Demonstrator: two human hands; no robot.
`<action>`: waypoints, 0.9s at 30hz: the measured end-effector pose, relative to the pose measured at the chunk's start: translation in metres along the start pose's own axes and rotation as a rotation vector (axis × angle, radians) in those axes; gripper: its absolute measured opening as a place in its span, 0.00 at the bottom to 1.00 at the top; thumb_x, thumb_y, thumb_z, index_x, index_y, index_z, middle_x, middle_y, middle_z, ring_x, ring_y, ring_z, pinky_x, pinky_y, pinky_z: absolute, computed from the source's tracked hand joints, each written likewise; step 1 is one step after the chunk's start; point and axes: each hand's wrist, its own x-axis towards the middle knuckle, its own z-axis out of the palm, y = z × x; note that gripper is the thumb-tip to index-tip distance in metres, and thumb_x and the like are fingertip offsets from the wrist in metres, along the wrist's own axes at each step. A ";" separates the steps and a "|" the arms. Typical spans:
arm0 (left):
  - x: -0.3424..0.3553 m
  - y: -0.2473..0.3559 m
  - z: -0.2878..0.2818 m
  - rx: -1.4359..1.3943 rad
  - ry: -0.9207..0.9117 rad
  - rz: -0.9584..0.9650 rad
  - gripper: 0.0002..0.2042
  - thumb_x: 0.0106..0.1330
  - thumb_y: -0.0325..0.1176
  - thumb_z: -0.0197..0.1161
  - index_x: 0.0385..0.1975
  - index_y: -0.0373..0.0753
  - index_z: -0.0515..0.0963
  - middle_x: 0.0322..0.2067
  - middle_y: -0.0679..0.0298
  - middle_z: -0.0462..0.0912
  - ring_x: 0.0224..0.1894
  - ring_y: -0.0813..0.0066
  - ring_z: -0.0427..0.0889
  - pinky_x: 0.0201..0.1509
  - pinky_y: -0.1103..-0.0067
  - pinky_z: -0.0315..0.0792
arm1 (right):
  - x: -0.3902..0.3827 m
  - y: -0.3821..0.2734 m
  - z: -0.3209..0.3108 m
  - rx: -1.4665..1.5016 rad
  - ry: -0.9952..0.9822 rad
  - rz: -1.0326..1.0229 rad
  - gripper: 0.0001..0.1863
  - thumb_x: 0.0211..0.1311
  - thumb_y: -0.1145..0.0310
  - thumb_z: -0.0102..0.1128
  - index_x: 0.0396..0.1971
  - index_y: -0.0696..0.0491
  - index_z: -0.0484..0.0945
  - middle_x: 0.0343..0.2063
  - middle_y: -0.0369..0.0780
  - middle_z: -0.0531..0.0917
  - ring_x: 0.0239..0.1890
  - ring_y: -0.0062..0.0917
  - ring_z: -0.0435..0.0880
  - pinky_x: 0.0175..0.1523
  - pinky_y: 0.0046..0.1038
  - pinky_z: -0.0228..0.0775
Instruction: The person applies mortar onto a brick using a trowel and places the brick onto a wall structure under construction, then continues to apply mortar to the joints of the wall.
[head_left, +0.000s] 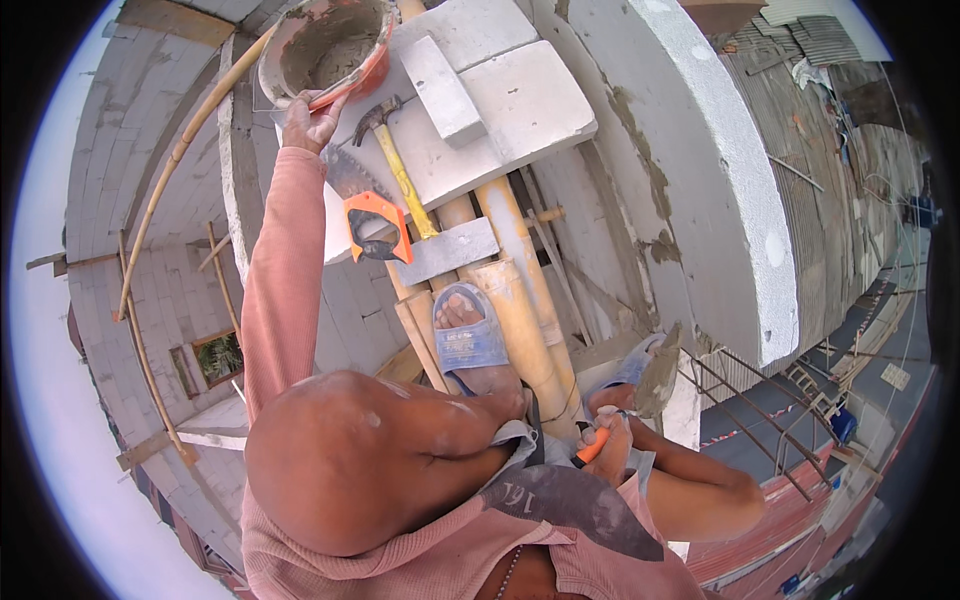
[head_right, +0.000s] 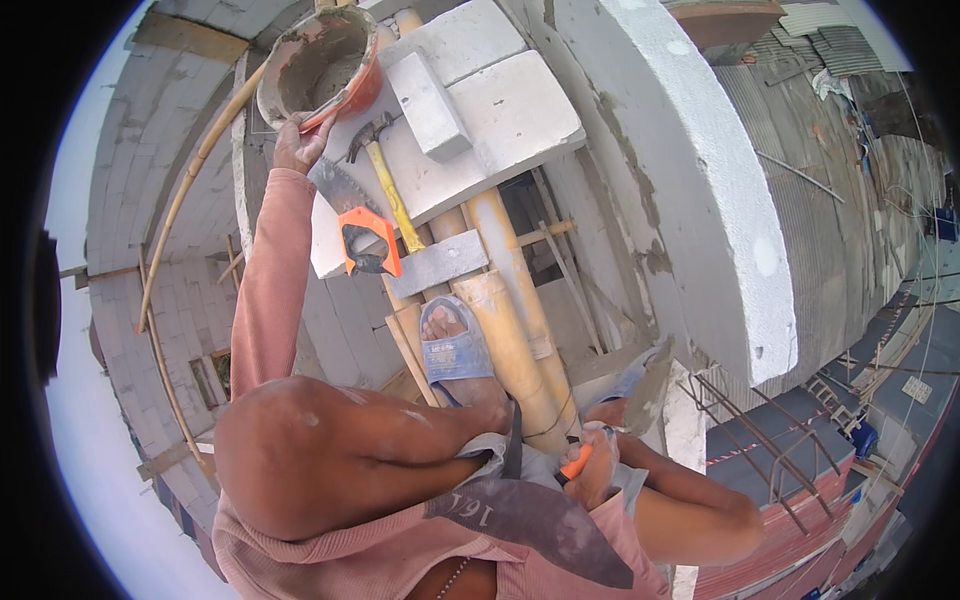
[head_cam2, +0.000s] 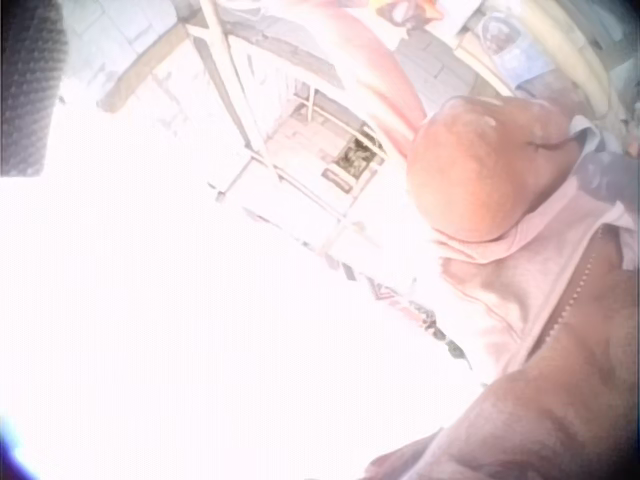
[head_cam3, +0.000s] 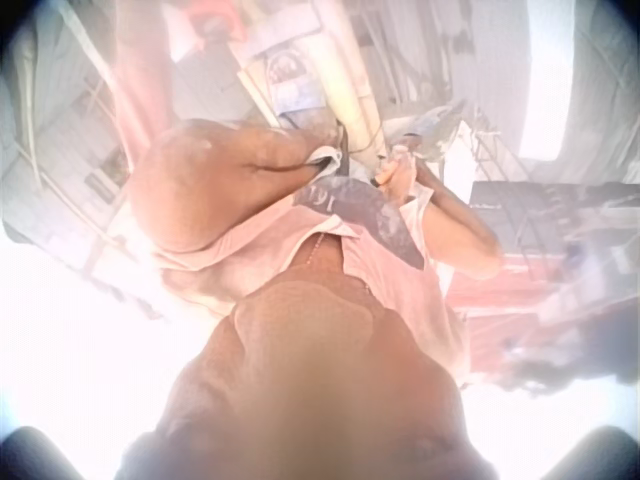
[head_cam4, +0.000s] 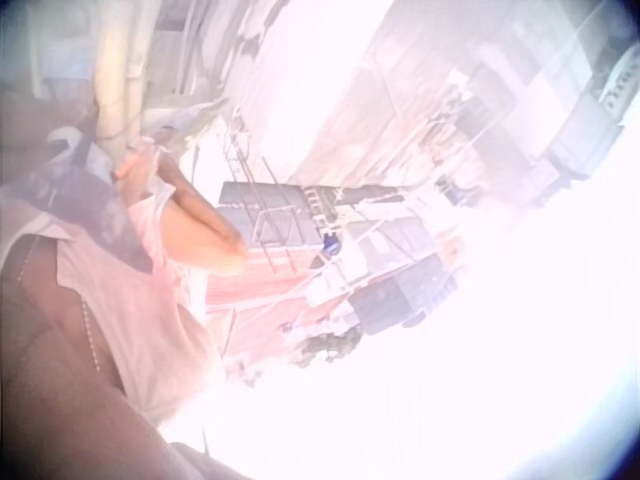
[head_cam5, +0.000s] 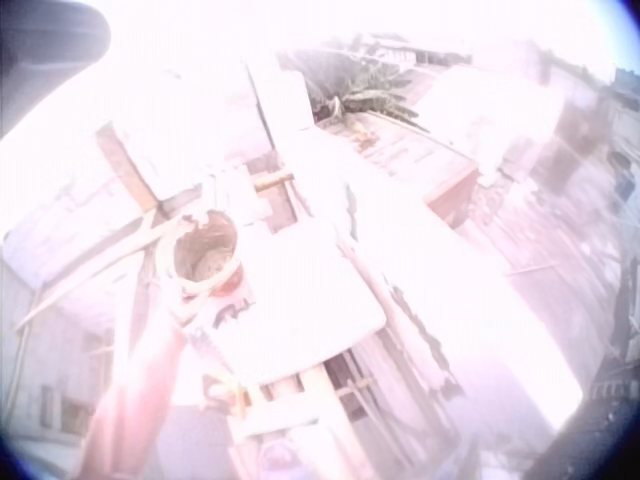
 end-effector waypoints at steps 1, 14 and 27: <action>0.002 0.001 0.001 -0.002 -0.002 0.003 0.26 0.75 0.47 0.52 0.58 0.27 0.71 0.50 0.50 0.82 0.48 0.61 0.84 0.55 0.70 0.78 | 0.004 0.003 -0.006 -0.048 -0.052 -0.002 0.08 0.63 0.68 0.54 0.42 0.45 0.70 0.25 0.32 0.70 0.17 0.19 0.70 0.22 0.26 0.65; -0.107 0.018 0.040 0.085 -0.205 0.321 0.25 0.77 0.47 0.50 0.55 0.28 0.75 0.47 0.51 0.84 0.44 0.62 0.86 0.52 0.69 0.79 | -0.039 -0.109 0.308 -1.245 -0.519 -1.798 0.20 0.67 0.70 0.54 0.52 0.68 0.70 0.40 0.53 0.74 0.35 0.46 0.83 0.39 0.42 0.77; -0.140 0.040 0.111 0.082 -0.035 0.154 0.18 0.67 0.28 0.52 0.52 0.21 0.72 0.45 0.50 0.82 0.45 0.61 0.82 0.53 0.73 0.78 | -0.025 -0.146 0.367 -1.626 -0.205 -2.021 0.13 0.58 0.72 0.58 0.41 0.63 0.78 0.43 0.53 0.81 0.28 0.43 0.88 0.34 0.37 0.82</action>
